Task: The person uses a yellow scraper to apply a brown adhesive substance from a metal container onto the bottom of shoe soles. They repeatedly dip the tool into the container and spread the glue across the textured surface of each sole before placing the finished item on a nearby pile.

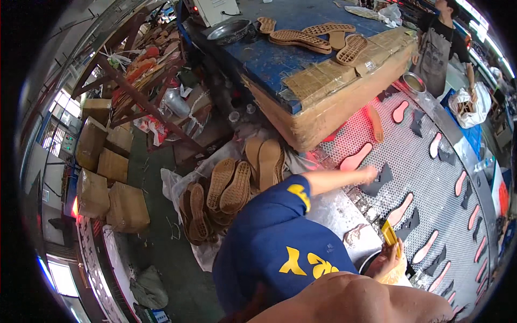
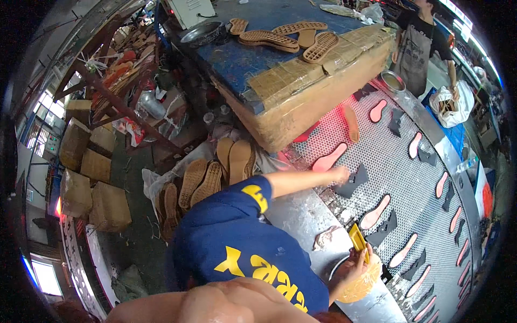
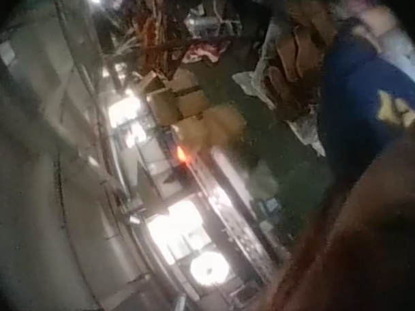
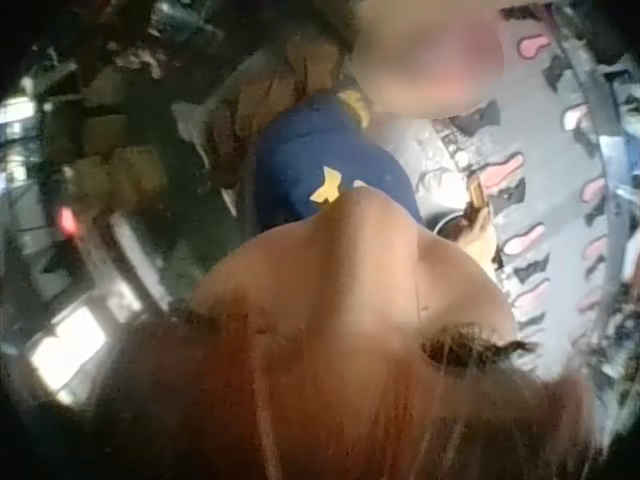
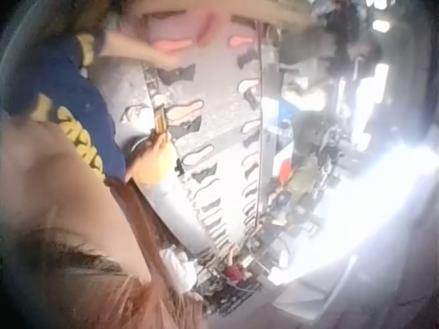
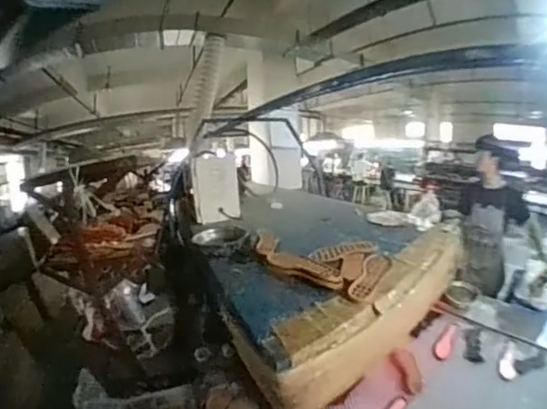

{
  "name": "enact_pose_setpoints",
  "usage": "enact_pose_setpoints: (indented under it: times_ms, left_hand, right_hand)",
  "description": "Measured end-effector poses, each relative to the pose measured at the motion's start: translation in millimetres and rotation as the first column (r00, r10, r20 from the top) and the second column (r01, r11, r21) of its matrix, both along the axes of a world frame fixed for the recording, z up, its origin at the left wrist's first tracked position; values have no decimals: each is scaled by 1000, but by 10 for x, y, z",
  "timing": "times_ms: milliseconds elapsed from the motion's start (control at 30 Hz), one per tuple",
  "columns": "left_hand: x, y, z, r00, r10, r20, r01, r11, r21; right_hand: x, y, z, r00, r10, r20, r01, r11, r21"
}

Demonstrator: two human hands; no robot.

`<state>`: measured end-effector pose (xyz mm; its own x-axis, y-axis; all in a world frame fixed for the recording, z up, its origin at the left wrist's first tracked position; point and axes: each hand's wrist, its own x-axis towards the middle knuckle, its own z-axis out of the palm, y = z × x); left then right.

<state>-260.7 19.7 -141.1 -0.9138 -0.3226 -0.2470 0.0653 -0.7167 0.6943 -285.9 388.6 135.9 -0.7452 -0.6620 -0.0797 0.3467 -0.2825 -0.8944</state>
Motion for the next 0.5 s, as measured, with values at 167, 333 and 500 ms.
enact_pose_setpoints:
  times_ms: [167, 333, 500]
  left_hand:
    - [1016, 1896, 584, 699, -693, 175, 714, 666, -214]
    - [1262, 2297, 959, 668, -656, 351, 719, 447, -532]
    - [1298, 2449, 1168, 698, -575, 427, 675, 329, -660]
  right_hand:
    - [-112, 95, -179, 986, -132, 98, 131, 991, 16]
    - [-217, 85, -213, 993, -67, 99, 63, 997, 49]
    - [-61, 62, -38, 994, -43, 104, 41, 999, 24]
